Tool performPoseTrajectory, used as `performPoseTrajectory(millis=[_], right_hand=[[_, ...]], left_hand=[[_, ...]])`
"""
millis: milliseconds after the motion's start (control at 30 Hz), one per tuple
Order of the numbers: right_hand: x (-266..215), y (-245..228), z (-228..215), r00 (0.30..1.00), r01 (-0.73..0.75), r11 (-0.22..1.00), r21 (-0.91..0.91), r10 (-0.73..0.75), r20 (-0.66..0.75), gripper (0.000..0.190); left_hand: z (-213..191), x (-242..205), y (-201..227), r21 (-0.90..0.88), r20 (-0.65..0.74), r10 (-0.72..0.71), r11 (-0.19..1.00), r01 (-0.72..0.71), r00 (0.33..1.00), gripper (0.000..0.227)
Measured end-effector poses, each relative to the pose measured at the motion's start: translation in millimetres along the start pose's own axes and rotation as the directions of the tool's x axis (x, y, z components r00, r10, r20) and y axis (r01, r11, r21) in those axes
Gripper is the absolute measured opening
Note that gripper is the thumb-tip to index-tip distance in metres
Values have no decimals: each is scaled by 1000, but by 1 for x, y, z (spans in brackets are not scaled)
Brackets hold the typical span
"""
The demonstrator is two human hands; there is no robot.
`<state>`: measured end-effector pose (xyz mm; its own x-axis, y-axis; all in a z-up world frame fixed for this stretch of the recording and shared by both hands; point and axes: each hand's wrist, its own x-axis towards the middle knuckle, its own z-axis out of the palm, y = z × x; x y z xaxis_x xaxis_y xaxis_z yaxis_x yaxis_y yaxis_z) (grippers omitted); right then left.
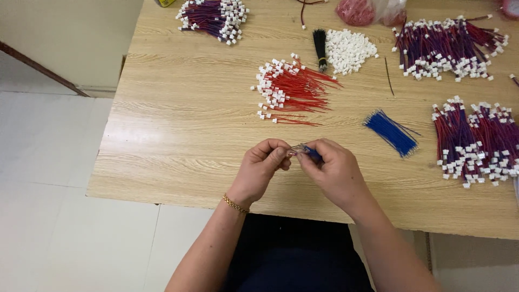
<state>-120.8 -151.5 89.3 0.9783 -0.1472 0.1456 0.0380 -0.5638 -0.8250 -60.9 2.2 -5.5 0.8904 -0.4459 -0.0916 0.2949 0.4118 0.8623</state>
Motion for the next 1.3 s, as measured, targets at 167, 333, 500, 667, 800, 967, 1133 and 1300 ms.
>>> performPoseTrajectory(millis=[167, 333, 500, 667, 800, 967, 1133, 1300], right_hand=[[1, 2, 1, 999, -32, 999, 37, 31, 14, 10], [0, 1, 2, 998, -63, 994, 87, 63, 3, 8], [-1, 7, 4, 999, -46, 996, 70, 47, -18, 9], [-2, 1, 5, 999, -8, 999, -32, 7, -35, 8], [-3, 5, 12, 999, 19, 991, -132, -25, -47, 7], [-1, 19, 19, 1000, 14, 992, -126, -16, -11, 7], [8, 26, 17, 1000, -5, 999, -54, 6, 27, 11], [18, 41, 3, 990, -113, 990, 79, 119, -80, 22]], left_hand=[[-3, 1, -4, -75, 22, -26, 997, 28, 999, 15], [-3, 1, -5, -95, 23, -30, 995, 32, 999, 15], [1, -1, 1, -69, 19, -32, 997, 33, 999, 15], [1, -2, 0, -17, 5, -26, 1000, 26, 1000, 16], [0, 0, -6, 44, -11, -26, 999, 26, 1000, 15], [-1, 2, -15, 74, -41, -19, 997, 22, 999, 11], [-7, 13, -18, 149, -69, -1, 989, 11, 998, 11], [-16, 24, 4, 850, -58, 196, 524, -54, 979, 10]])
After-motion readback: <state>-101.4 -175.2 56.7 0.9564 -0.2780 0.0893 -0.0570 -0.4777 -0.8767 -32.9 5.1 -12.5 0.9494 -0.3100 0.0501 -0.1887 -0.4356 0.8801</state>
